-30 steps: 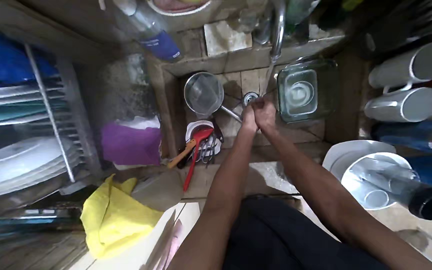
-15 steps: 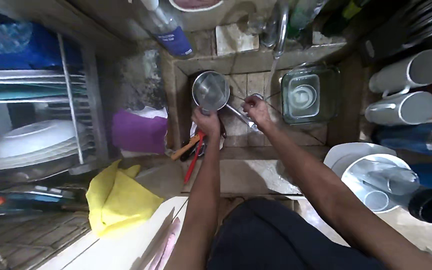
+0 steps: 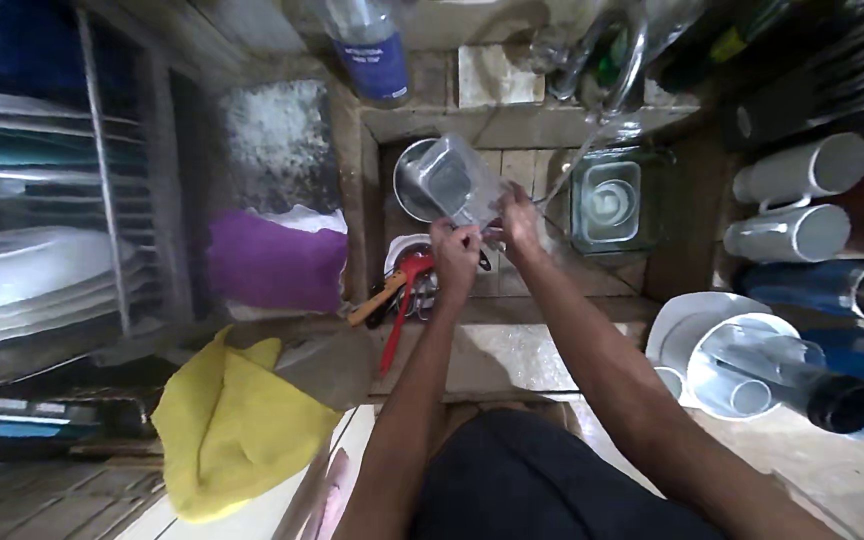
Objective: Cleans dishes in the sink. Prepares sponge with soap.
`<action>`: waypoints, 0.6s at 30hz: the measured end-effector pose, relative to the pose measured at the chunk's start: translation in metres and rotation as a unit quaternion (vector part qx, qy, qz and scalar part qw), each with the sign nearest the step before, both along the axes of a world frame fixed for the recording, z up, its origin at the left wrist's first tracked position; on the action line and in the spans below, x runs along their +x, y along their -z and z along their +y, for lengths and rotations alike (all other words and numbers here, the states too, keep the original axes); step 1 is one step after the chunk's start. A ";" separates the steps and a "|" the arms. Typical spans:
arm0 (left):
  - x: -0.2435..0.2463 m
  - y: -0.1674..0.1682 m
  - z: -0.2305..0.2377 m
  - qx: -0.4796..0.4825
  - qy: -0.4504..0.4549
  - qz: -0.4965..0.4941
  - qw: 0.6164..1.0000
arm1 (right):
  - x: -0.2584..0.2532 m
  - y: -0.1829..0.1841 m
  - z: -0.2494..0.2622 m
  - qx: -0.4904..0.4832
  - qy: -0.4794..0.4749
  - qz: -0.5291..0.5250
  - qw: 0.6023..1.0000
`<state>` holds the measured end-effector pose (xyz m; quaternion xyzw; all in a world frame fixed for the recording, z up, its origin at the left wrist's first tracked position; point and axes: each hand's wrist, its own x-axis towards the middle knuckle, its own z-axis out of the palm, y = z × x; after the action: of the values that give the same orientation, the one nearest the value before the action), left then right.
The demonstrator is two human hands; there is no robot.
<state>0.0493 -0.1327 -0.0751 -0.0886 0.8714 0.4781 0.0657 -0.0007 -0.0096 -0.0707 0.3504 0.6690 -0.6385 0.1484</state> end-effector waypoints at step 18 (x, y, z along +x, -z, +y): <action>-0.019 -0.010 0.019 0.187 0.058 -0.114 0.974 | 0.068 0.008 0.119 -0.163 0.180 -0.099 0.965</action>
<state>0.0305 -0.1137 -0.0653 -0.0778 0.7567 0.6150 0.2076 0.0677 0.1096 -0.0785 0.4977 0.4640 -0.7170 0.1512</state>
